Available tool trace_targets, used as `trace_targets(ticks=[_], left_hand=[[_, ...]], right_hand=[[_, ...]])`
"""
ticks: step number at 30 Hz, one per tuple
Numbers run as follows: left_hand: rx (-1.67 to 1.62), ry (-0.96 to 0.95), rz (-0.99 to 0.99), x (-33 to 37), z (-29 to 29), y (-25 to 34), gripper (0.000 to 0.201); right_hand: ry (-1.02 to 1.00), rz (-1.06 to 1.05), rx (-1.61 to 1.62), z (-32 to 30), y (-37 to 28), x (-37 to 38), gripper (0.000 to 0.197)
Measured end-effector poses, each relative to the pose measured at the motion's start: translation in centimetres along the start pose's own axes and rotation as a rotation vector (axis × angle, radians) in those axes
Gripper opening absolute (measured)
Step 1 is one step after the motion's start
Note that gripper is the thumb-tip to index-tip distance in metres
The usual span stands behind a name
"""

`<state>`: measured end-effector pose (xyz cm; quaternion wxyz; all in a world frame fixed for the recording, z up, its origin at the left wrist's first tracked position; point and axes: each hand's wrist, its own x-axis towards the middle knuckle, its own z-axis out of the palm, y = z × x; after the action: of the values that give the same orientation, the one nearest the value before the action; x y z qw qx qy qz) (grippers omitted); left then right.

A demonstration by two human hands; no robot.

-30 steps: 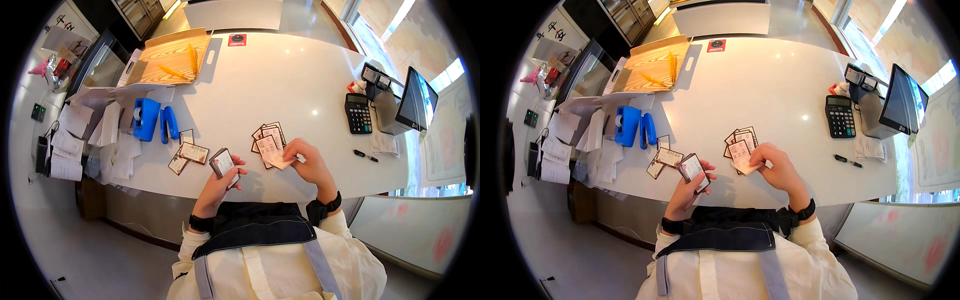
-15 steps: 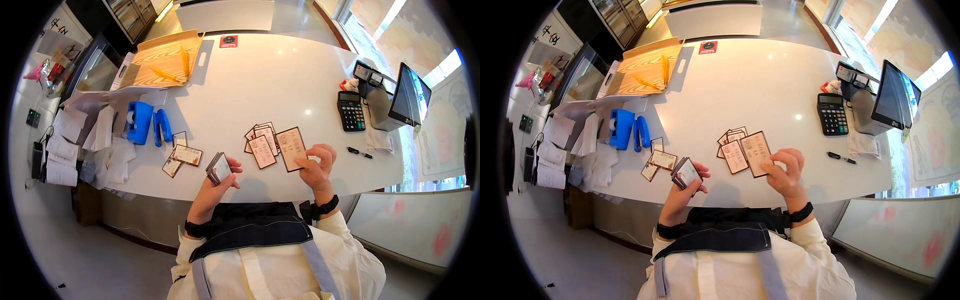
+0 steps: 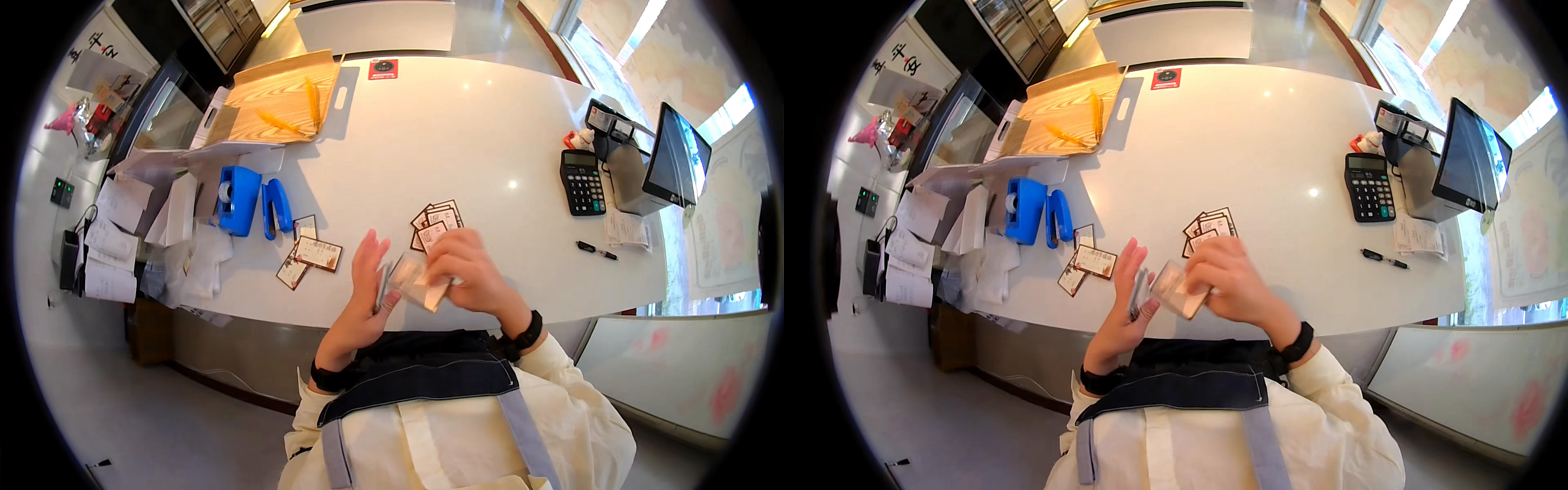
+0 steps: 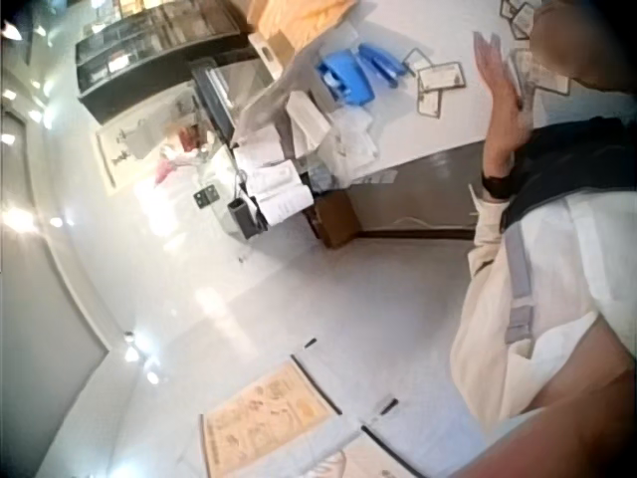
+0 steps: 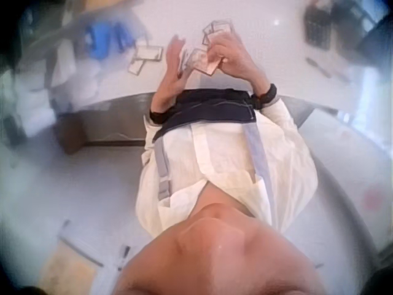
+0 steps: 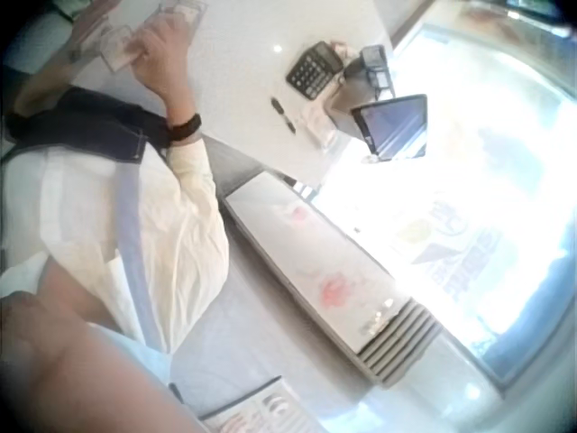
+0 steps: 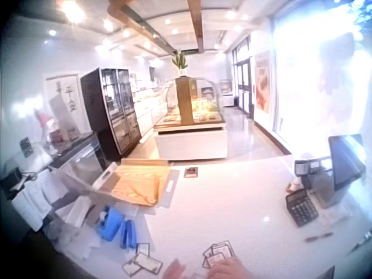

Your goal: The person retrieves a stack of small rectangular cards from a desk drawer and sorts them on the counter. They then attach rubber bands to the cards and walk to a glass display case to place the cards among various baked goods.

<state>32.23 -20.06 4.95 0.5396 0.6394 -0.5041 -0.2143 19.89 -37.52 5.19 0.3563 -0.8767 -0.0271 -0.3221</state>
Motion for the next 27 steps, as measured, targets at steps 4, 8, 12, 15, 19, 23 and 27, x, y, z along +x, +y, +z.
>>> trace_targets(ticks=[4, 8, 12, 15, 19, 23, 27], left_hand=[[-0.475, -0.318, -0.222, -0.8, -1.0, -0.7, 0.062], [-0.854, -0.309, -0.451, -1.8, -1.8, -1.6, 0.064], [-0.58, -0.299, -0.65, -0.8, -1.7, -1.0, 0.062], [-0.292, -0.155, -0.465, -1.9, -1.3, -4.1, 0.05], [-0.868, 0.225, -0.439, -1.9, -0.9, -5.1, 0.04], [-0.942, 0.234, -0.428, -1.6, -1.0, -4.7, 0.042], [-0.877, 0.102, -0.441, -1.7, -1.1, -4.9, 0.043]], right_hand=[[-0.146, 0.017, 0.122, 2.2, -0.8, 1.5, 0.021], [-0.113, 0.037, -0.026, 2.7, -0.5, 2.0, 0.022], [-0.117, 0.242, 0.026, 2.3, 0.7, 1.6, 0.02], [-0.05, 0.602, -0.06, 0.6, 4.4, -0.3, 0.02], [0.044, 0.962, 0.049, -1.2, 4.5, -1.1, 0.024], [-0.005, 0.912, -0.13, -0.7, 3.1, -1.5, 0.035], [-0.087, 0.806, -0.321, 1.5, 3.1, -2.5, 0.047]])
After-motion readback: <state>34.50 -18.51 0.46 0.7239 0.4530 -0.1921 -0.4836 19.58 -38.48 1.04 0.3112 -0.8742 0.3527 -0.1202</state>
